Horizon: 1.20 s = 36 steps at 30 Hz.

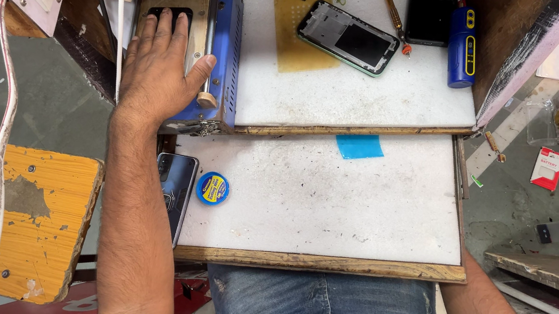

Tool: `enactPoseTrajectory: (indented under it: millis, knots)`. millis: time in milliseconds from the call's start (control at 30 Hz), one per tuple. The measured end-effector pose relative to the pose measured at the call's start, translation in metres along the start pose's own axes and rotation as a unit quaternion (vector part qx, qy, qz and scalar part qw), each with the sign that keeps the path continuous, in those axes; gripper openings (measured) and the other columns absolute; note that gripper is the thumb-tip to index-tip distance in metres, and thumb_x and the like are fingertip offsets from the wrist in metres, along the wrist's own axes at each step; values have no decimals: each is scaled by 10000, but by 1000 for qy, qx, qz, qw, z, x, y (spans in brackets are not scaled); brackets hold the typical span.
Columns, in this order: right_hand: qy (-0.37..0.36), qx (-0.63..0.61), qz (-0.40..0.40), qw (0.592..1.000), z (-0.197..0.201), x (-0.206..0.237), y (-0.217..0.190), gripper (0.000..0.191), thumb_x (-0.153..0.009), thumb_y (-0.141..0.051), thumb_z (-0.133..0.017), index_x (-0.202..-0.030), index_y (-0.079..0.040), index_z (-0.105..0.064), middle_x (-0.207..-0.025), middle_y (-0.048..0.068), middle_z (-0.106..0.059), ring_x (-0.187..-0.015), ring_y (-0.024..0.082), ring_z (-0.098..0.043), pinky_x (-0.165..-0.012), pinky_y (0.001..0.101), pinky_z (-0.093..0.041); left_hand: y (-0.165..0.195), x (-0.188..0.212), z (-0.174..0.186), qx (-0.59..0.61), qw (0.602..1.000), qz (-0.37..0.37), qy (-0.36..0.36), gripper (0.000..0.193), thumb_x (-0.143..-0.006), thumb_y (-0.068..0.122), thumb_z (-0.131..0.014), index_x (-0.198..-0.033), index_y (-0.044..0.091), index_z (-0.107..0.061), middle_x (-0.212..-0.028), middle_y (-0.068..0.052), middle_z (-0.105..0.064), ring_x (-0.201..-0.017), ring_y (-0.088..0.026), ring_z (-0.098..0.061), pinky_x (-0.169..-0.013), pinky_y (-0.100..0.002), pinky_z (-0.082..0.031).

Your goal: The person works at a repair bench on a smartphone with a shattered screen. They use a roll of adhesive tape to lift loose glass shards from the cracked display, repeatedly pressing and pulling tape across the surface, then peel the broken screen glass away from the phone body by hand.

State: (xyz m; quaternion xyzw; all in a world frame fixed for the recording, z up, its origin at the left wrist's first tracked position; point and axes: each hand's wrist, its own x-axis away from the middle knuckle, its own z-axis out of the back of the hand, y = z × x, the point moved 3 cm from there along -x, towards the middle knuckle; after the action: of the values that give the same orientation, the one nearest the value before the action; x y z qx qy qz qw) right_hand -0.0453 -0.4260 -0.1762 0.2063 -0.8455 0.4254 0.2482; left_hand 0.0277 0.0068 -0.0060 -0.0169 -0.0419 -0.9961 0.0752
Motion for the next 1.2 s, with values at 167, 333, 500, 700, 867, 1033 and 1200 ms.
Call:
enactPoseTrajectory:
  millis: [167, 333, 500, 700, 867, 1033, 1200]
  knots:
    - [1, 3, 0, 1000, 0, -2, 2, 400, -1068, -383, -487, -1329, -96, -584, -1249, 137, -656, -1162, 263, -653, -975, 471, -531, -1, -1, -1, 0, 1000, -4, 2, 833, -1009, 658, -353, -1624, 112, -218, -1682, -192, -185, -1559, -353, -127, -1252, -535, -133]
    - [2, 6, 1, 1000, -1, -1, -2, 397, -1067, -382, -489, -1324, -97, -588, -1244, 135, -659, -1161, 262, -653, -976, 471, -530, 1, 0, 1, -3, 1000, -7, 5, 833, -1013, 657, -352, -1623, 105, -222, -1683, -196, -189, -1560, -356, -131, -1255, -535, -136]
    - [2, 2, 0, 1000, -2, 1, -6, 393, -1066, -382, -491, -1319, -98, -592, -1239, 133, -661, -1159, 261, -654, -976, 472, -529, 4, 2, 5, 1, 1000, -7, 4, 836, -1010, 658, -352, -1622, 106, -219, -1681, -196, -185, -1557, -354, -127, -1250, -538, -130]
    - [3, 1, 0, 1000, -3, 2, -5, 389, -1065, -381, -494, -1313, -100, -596, -1234, 131, -664, -1157, 259, -655, -977, 473, -527, 6, 3, 6, 0, 1000, -7, 5, 830, -1010, 652, -350, -1624, 108, -221, -1678, -199, -189, -1556, -352, -134, -1249, -541, -134]
    - [3, 2, 2, 1000, -4, 2, -5, 385, -1065, -380, -496, -1309, -101, -600, -1229, 129, -666, -1155, 258, -655, -977, 474, -526, 7, 4, 7, -1, 1000, -9, 8, 824, -1015, 653, -352, -1622, 109, -225, -1679, -196, -195, -1556, -353, -140, -1251, -540, -138]
    - [4, 3, 1, 1000, -4, 2, -5, 382, -1064, -380, -498, -1304, -102, -604, -1224, 127, -669, -1153, 257, -656, -978, 474, -525, 6, 5, 6, 2, 1000, -12, 12, 818, -1019, 644, -358, -1620, 103, -233, -1676, -199, -203, -1554, -356, -147, -1249, -539, -144]
    - [5, 4, 3, 1000, -5, 2, -6, 378, -1063, -379, -501, -1299, -103, -608, -1219, 125, -671, -1151, 255, -656, -978, 475, -524, 5, 4, 6, 0, 1000, -13, 14, 814, -1021, 642, -358, -1619, 103, -237, -1677, -200, -205, -1554, -357, -149, -1249, -538, -145]
